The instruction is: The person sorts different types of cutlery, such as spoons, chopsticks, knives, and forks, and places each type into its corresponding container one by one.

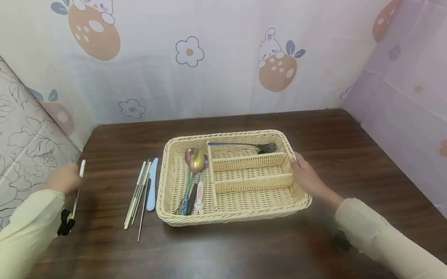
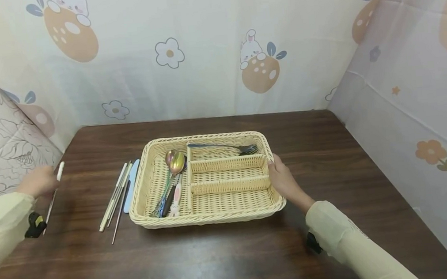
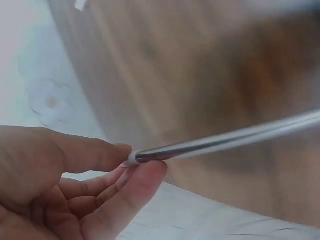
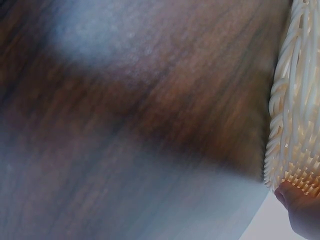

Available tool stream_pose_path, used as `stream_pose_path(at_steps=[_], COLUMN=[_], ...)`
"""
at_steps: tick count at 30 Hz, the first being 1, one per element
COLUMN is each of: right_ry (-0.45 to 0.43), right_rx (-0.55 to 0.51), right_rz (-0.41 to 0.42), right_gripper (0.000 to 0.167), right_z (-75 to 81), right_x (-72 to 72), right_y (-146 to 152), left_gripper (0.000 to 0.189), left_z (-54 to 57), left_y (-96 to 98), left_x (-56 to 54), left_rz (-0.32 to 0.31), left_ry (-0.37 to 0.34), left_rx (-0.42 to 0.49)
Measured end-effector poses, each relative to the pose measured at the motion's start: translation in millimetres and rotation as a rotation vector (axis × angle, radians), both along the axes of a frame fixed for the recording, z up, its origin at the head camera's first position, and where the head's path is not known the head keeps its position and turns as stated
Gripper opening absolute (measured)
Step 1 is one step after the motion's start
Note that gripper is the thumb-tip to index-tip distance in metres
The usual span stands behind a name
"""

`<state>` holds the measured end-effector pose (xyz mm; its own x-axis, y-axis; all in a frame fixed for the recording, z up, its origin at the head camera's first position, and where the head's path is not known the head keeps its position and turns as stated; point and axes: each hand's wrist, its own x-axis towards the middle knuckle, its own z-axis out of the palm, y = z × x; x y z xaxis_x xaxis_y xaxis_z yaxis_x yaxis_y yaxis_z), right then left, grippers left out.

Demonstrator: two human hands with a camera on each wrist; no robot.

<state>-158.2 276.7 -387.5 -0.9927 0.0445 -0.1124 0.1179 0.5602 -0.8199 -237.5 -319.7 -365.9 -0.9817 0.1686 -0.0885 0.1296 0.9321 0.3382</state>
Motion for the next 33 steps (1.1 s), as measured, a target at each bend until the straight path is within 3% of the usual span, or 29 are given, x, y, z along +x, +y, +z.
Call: stream_pose_path(at_steps=[3, 9, 15, 20, 24, 33], right_ry=[-0.004, -0.002, -0.002, 0.023, 0.046, 0.047], right_rx=[0.008, 0.021, 0.011, 0.009, 0.001, -0.016], right_rz=[0.0, -0.001, -0.005, 0.001, 0.006, -0.009], right_gripper=[0.054, 0.054, 0.055, 0.053, 0.051, 0.051], right_z=[0.3, 0.9, -1.6, -3.9, -5.6, -7.5], right_x=[-0.4, -0.8, -1.1, 0.3, 2.0, 2.2], right_y=[-0.4, 0.7, 2.2, 2.9, 2.5, 1.9], left_gripper=[0.014, 0.003, 0.006, 0.015, 0.024, 0.012], left_z=[17.0, 50.5, 71.9, 77.6, 77.9, 68.2], left_y=[25.3, 98.5, 172.6, 226.8, 266.6, 342.5], left_x=[-5.4, -12.7, -10.4, -1.4, 5.1, 13.9], left_rz=[-0.047, -0.138, -0.28, -0.442, -0.561, -0.726], left_ry=[0.027, 0.076, 0.124, 0.204, 0.206, 0.197], left_rx=[-0.024, -0.116, -0.176, -0.221, -0.22, -0.171])
